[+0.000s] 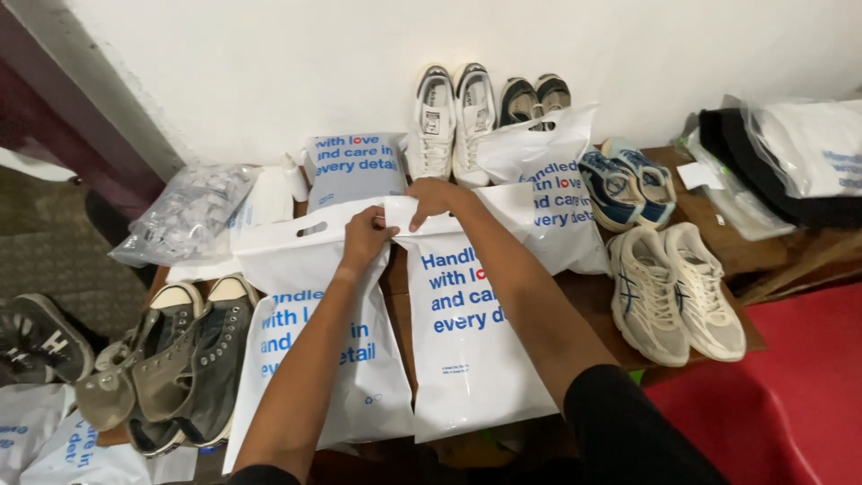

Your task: Packing various pairs of shoes into white plastic bags and organizing them on a workbench.

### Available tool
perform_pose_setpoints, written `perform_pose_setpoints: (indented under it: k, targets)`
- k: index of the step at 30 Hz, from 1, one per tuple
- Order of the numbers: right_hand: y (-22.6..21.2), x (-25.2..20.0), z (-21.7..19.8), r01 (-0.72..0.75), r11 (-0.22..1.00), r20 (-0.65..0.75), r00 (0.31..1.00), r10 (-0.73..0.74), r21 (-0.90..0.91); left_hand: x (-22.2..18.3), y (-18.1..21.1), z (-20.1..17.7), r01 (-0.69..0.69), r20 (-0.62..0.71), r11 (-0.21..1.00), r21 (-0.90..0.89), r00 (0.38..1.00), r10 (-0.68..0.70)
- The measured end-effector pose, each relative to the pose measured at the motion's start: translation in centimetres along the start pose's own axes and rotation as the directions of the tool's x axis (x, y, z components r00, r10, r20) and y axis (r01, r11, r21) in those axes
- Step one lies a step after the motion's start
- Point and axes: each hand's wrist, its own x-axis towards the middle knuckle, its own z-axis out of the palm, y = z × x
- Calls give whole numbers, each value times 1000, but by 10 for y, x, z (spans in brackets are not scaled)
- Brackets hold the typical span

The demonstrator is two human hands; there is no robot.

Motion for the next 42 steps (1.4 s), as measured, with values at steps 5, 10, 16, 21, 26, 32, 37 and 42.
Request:
perform_pose_setpoints:
  k: [5, 10, 16, 21, 26, 32, 37, 42]
  targets:
    - [-7, 13, 6, -59, 998, 55, 997, 60, -26, -5, 7, -4, 5, -9, 1000, -27, 1000, -6]
    - [-21, 8, 12, -60, 986, 1, 998, 61, -156, -2, 8, -4, -31, 7, 999, -29, 999, 31]
    - [-32, -8, 12, 40, 971, -33, 998, -49, -235, -16, 18, -7, -43, -31, 998, -40, 999, 41]
    - [-35, -23, 10, 55, 959, -42, 997, -70, -277, -30, 31, -12, -103, -30, 994, -31, 994, 102]
    - [-34, -40, -6, 69, 953, -55, 995, -89, -294, -30, 48, -9, -171, -38, 985, -14, 985, 170]
    - [-20, -52, -15, 97, 930, -58, 990, -126, -355, -26, 48, -6, -156, -28, 988, 9, 987, 157]
    - [-1, -71, -27, 91, 923, -36, 993, -113, -374, -31, 47, -15, -141, -35, 990, 13, 989, 142]
    - [41, -73, -36, 40, 861, -20, 998, -58, -507, -25, 46, -15, -138, -24, 990, 25, 990, 138]
